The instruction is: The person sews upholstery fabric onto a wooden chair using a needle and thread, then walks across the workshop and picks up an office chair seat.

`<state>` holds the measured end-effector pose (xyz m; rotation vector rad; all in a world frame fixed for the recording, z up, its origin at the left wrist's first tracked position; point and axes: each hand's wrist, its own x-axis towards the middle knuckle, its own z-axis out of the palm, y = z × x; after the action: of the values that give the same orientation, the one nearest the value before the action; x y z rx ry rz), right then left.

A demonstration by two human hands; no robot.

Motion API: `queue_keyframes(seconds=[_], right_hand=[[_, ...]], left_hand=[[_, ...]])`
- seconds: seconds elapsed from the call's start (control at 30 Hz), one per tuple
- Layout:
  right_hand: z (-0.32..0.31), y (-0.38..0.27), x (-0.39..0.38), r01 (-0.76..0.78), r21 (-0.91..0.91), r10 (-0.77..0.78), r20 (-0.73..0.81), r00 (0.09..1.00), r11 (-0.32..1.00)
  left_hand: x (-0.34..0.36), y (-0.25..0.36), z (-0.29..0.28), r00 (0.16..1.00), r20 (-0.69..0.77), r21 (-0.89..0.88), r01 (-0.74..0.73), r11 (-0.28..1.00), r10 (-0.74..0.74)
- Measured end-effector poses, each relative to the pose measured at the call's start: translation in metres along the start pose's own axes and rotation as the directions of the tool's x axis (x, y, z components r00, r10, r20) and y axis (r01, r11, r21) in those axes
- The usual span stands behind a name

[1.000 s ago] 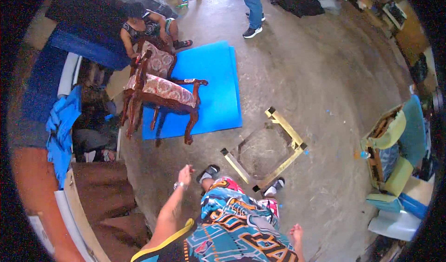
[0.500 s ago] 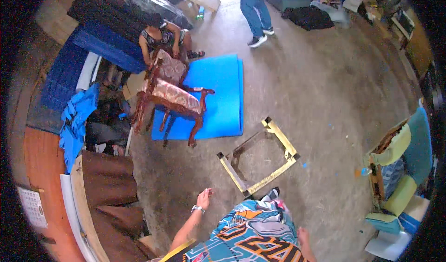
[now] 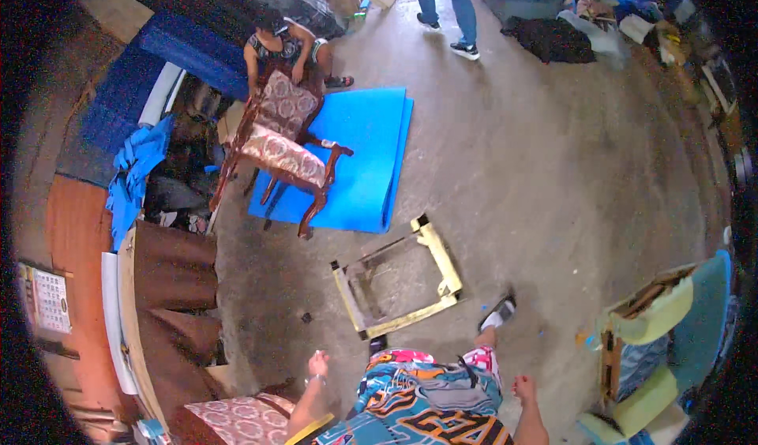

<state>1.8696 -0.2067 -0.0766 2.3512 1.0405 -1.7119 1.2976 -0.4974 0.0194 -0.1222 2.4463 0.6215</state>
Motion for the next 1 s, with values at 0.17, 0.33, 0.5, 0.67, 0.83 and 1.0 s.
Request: queue_keyframes(seconds=[0.17, 0.33, 0.5, 0.67, 0.83, 1.0], right_hand=[[-0.157, -0.085, 0.069, 0.238, 0.274, -0.233, -0.053, 0.971, 0.932], [-0.210, -0.172, 0.106, 0.649, -0.228, -0.685, -0.318, 0.656, 0.726], [-0.195, -0.306, 0.032, 0.696, -0.018, -0.695, 0.047, 0.717, 0.718], [-0.219, -0.377, -0.050, 0.455, 0.461, -0.537, 0.059, 0.841, 0.762], [-0.269, -0.392, -0.055, 0.514, 0.707, -0.261, -0.444, 0.857, 0.486], [-0.287, -0.372, -0.039, 0.635, 0.772, -0.046, -0.633, 0.773, 0.040]], left_hand=[[-0.088, 0.143, 0.127, 0.919, 0.295, 0.287, -0.345, 0.893, 0.260], [-0.158, 0.342, 0.264, 0.616, 0.423, -0.126, -0.686, 0.717, 0.664], [-0.262, 0.509, 0.365, 0.392, 0.661, -0.514, -0.384, 0.767, 0.639], [-0.363, 0.572, 0.449, -0.212, 0.596, -0.683, -0.641, 0.351, 0.774], [-0.439, 0.615, 0.490, -0.444, 0.842, -0.467, -0.317, 0.825, 0.306], [-0.504, 0.640, 0.517, -0.595, 0.780, -0.361, -0.682, 0.636, -0.195]])
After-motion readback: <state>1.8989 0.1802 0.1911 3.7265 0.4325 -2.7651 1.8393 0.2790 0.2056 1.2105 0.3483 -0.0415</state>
